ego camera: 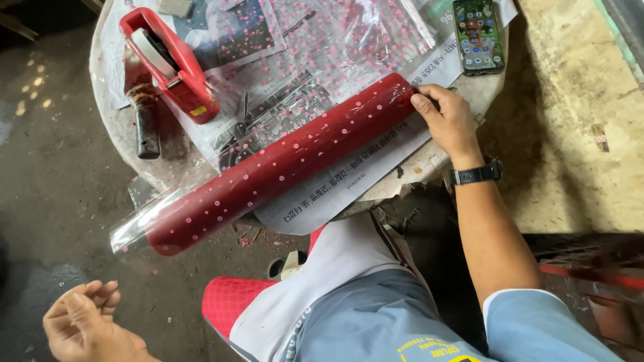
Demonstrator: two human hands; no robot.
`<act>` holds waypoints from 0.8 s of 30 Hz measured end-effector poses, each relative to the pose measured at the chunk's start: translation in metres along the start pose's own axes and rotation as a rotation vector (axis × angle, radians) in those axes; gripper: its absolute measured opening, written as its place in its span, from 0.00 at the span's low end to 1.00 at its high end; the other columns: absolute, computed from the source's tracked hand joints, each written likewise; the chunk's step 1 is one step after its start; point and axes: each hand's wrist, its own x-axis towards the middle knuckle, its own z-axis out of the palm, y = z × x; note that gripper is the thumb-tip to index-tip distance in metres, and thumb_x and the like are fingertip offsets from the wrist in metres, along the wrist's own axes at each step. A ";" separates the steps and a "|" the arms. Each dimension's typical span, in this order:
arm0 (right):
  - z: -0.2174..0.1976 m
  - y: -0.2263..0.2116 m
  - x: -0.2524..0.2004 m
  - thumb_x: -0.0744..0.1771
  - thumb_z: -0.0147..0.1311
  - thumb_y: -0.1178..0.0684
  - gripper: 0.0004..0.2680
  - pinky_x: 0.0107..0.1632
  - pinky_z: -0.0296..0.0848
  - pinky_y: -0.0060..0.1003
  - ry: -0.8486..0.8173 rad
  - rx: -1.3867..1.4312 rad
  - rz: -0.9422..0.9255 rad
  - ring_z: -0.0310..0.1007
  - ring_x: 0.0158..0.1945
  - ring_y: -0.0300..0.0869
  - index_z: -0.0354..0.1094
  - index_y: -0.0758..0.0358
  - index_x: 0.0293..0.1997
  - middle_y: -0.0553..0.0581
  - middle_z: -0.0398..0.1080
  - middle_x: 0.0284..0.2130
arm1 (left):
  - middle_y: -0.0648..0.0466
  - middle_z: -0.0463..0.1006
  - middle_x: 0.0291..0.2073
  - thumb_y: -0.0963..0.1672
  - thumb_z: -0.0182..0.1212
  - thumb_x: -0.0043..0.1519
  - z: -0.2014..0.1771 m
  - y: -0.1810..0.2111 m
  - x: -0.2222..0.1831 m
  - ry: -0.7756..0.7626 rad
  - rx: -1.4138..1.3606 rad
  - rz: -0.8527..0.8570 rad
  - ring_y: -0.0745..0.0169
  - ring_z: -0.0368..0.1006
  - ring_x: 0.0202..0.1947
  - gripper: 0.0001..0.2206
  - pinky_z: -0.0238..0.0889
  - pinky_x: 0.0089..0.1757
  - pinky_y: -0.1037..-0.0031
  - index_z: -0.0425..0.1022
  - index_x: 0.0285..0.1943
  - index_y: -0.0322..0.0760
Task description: Wrapping a large red cylindrical food package in clear plastic film, securing it with tape, and finishing the ends with a tool.
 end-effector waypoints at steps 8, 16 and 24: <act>0.014 0.011 0.023 0.65 0.39 0.40 0.11 0.27 0.63 0.17 0.084 0.536 0.380 0.68 0.28 0.28 0.65 0.51 0.37 0.44 0.70 0.31 | 0.55 0.72 0.35 0.48 0.48 0.58 0.014 -0.025 0.018 -0.252 -0.046 -0.306 0.70 0.69 0.33 0.16 0.61 0.35 0.82 0.67 0.51 0.37; 0.013 -0.008 0.025 0.70 0.42 0.44 0.09 0.28 0.53 0.29 -0.011 0.250 0.337 0.54 0.29 0.34 0.58 0.54 0.33 0.47 0.56 0.28 | 0.55 0.71 0.39 0.49 0.51 0.52 0.042 -0.029 0.024 -0.402 -0.189 -0.397 0.69 0.66 0.37 0.18 0.60 0.38 0.80 0.65 0.49 0.38; 0.023 0.025 -0.010 0.71 0.44 0.52 0.10 0.44 0.58 0.36 0.090 -0.017 0.079 0.60 0.41 0.42 0.61 0.70 0.52 0.59 0.64 0.37 | 0.53 0.74 0.40 0.43 0.46 0.56 0.046 -0.012 -0.029 -0.224 -0.299 -0.292 0.67 0.68 0.44 0.14 0.60 0.45 0.79 0.69 0.48 0.31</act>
